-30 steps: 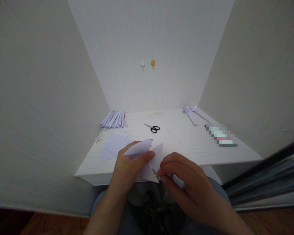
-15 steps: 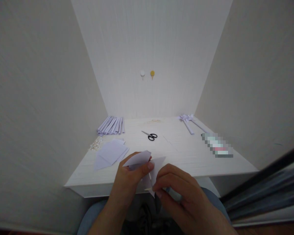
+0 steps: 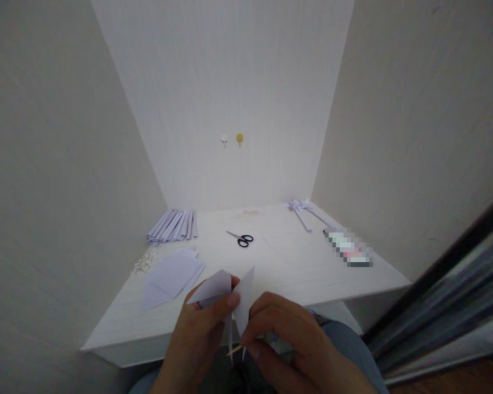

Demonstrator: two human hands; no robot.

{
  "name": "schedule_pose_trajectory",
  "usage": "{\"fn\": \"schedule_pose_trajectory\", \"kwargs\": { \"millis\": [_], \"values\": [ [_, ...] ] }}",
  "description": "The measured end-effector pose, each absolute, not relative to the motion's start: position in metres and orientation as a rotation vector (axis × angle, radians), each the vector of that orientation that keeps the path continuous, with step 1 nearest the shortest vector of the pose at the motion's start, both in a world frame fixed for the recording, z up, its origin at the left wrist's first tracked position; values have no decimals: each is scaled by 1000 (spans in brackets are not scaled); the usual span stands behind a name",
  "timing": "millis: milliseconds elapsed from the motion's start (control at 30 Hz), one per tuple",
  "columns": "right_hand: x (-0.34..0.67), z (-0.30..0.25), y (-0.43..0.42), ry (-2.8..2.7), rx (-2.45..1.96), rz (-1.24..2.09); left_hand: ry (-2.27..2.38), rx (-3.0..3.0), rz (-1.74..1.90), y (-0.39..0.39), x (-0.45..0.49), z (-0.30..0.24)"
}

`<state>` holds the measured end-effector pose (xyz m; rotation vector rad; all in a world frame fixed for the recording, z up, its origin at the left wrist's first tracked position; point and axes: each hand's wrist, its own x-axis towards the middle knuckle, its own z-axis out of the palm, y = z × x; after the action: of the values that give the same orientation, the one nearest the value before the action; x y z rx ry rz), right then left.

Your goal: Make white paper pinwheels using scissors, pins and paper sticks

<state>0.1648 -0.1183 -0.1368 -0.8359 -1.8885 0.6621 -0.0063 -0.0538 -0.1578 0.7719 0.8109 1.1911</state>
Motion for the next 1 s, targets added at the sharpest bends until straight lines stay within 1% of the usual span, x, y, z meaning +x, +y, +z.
{"fn": "schedule_pose_trajectory", "kwargs": {
  "millis": [233,500,633,700,867,1000],
  "values": [
    [170,-131,-115,-1863,-868,670,922,1054,1164,-45,-7,-168],
    [174,-148,-115,-1698,-825,924,786,789,1074,-57,10,-165],
    [174,-150,-118,-1653,-811,971,798,795,1173,-61,7,-166],
    [174,-147,-120,-1648,-828,969,831,874,1167,-62,3,-165],
    [165,-136,-125,-1523,-885,936,1000,1186,1166,-68,-4,-143],
    [156,-128,-119,-1192,-936,1089,1012,1343,1183,-70,-4,-119]
  ]
}}
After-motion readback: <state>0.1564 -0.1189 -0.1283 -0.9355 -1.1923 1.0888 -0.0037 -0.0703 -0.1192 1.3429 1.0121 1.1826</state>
